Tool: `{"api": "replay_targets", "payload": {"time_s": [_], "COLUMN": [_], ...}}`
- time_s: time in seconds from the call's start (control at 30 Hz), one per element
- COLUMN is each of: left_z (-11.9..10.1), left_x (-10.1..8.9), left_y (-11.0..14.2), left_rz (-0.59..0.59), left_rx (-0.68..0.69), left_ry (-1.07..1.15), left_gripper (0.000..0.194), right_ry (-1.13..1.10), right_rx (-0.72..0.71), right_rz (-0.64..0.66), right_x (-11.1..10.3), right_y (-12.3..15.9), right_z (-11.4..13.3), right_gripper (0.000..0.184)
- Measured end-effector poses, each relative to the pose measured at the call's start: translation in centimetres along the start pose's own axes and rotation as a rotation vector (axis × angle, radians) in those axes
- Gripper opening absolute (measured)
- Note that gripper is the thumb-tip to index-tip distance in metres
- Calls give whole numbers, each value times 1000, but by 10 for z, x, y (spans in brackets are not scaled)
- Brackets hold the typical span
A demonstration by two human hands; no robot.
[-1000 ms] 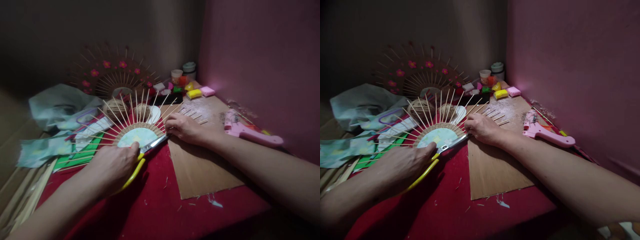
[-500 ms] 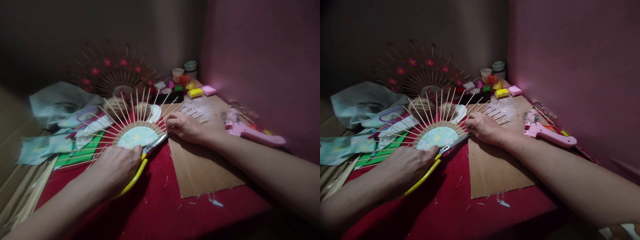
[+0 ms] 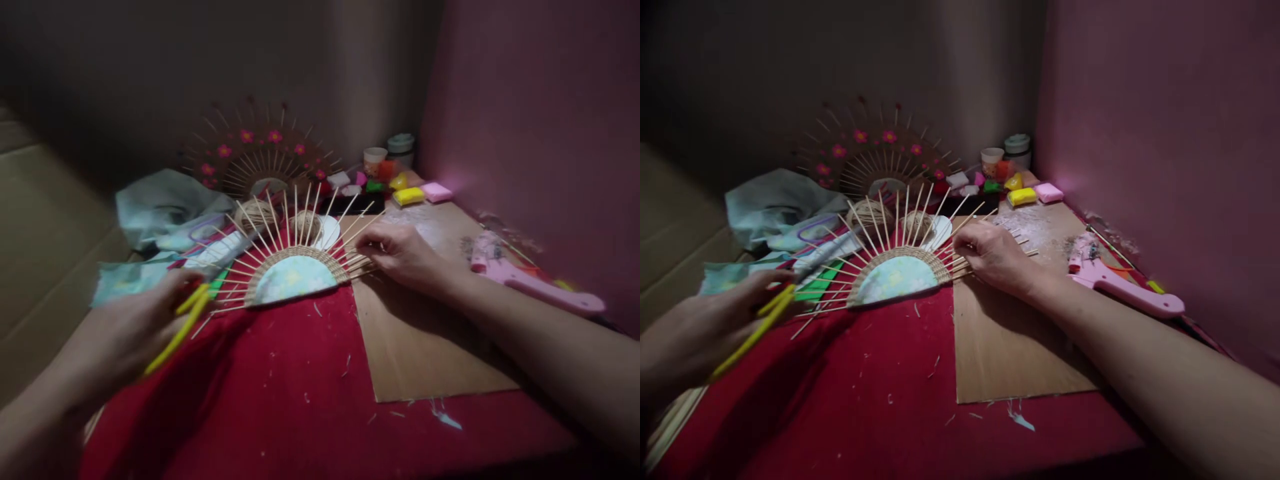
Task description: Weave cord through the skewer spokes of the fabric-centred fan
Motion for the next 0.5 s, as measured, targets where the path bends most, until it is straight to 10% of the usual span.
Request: {"api": "replay_targets", "payload": {"time_s": [0.1,0.2,0.5], "left_z": [79,126,152], "left_x": [4,17,49], "left_y": [-17,-25,-41], "left_rz": [31,104,111], "left_rx": [-407,-495,-422], "left_ry": [42,-49,-155], "left_gripper": [58,74,69], "right_ry": [-131,-270,-880], "right_rx": [2,9,164], "right_rz": [84,296,948], "right_x": [-1,7,53], "right_y": [-3,-3,43], "right_z": [9,20,65], "right_gripper": [11,10,18]}}
Point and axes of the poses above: each hand's wrist, its own y-axis away from the middle knuckle, its own x-axis out of the palm, z = x × y, the point moved 10 cm from there along -y, towards the middle knuckle, and after that the axes turned 14 degrees about -x, right-handed, at the moved point
